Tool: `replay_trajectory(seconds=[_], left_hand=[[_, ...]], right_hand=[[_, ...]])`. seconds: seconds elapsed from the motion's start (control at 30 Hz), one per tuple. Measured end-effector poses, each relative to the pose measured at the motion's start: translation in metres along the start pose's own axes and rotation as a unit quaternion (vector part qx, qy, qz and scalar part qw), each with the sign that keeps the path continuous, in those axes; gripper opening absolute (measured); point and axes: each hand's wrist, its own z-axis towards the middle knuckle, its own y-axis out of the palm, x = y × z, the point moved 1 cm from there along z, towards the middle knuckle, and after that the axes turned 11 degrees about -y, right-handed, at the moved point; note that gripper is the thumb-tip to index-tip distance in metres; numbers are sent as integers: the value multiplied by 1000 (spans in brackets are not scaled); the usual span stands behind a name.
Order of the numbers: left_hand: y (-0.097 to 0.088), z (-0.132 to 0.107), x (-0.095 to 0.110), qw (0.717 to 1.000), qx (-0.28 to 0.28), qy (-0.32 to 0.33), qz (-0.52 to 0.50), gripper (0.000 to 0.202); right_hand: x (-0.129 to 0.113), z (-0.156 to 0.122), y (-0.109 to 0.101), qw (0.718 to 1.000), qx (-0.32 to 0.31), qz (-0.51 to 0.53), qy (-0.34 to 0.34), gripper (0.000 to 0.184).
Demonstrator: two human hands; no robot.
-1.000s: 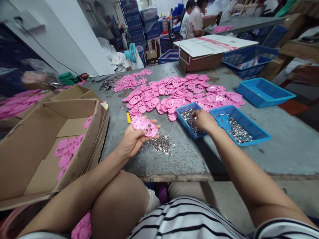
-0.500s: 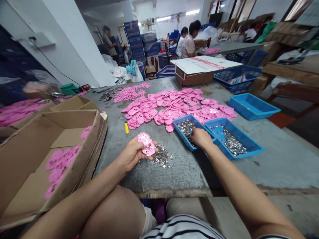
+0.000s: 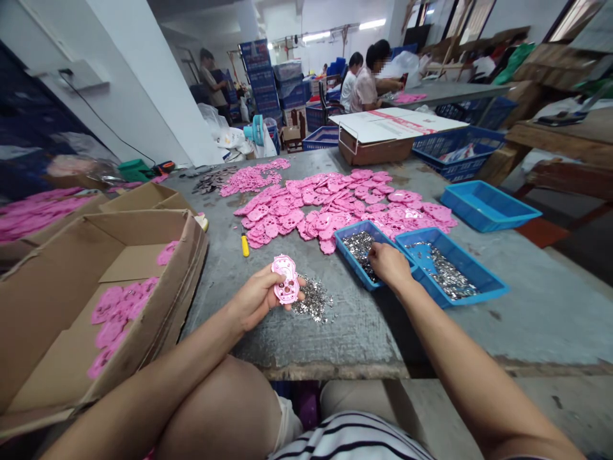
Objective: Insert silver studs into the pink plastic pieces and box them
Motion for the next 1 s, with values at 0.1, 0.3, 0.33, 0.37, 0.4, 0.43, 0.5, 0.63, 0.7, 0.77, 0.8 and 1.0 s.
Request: replay_trajectory(seconds=[0.1, 0.3, 0.33, 0.37, 0.4, 0.43, 0.5, 0.63, 0.7, 0.77, 0.8, 1.0], left_hand=[[1, -1, 0, 1000, 4, -1, 5, 26], [1, -3, 1, 1000, 13, 2, 7, 26], [1, -2, 0, 1000, 11, 4, 8, 26], [0, -2, 0, 1000, 10, 5, 8, 26], [0, -2, -1, 1000, 9, 6, 8, 26], [-1, -2, -1, 1000, 8, 6, 8, 26], [-2, 0, -2, 1000, 6, 3, 7, 26], [-4, 2, -3, 1000, -2, 3, 4, 25], [-4, 3, -4, 1000, -6, 4, 4, 22], [-5, 3, -3, 1000, -11, 7, 2, 16], [-5, 2, -3, 1000, -14, 8, -1, 13], [-2, 0, 1, 999, -25, 6, -23, 13]], right_hand=[[2, 1, 2, 1000, 19, 11, -2, 24], [6, 3, 5, 997, 57, 47, -4, 19], [8, 3, 5, 997, 62, 51, -4, 18], [9, 3, 5, 996, 68, 59, -1, 16], [10, 3, 4, 993, 82, 81, 6, 13], [10, 2, 3, 988, 102, 119, 16, 10], [7, 0, 1, 955, 152, 251, 35, 10], [-22, -12, -6, 822, 142, 552, 9, 33], [-44, -20, -10, 760, 92, 643, -25, 39], [-65, -28, -14, 715, 58, 694, -52, 39], [-74, -31, -15, 701, 48, 709, -60, 38], [-103, -41, -14, 679, 0, 729, -86, 35]])
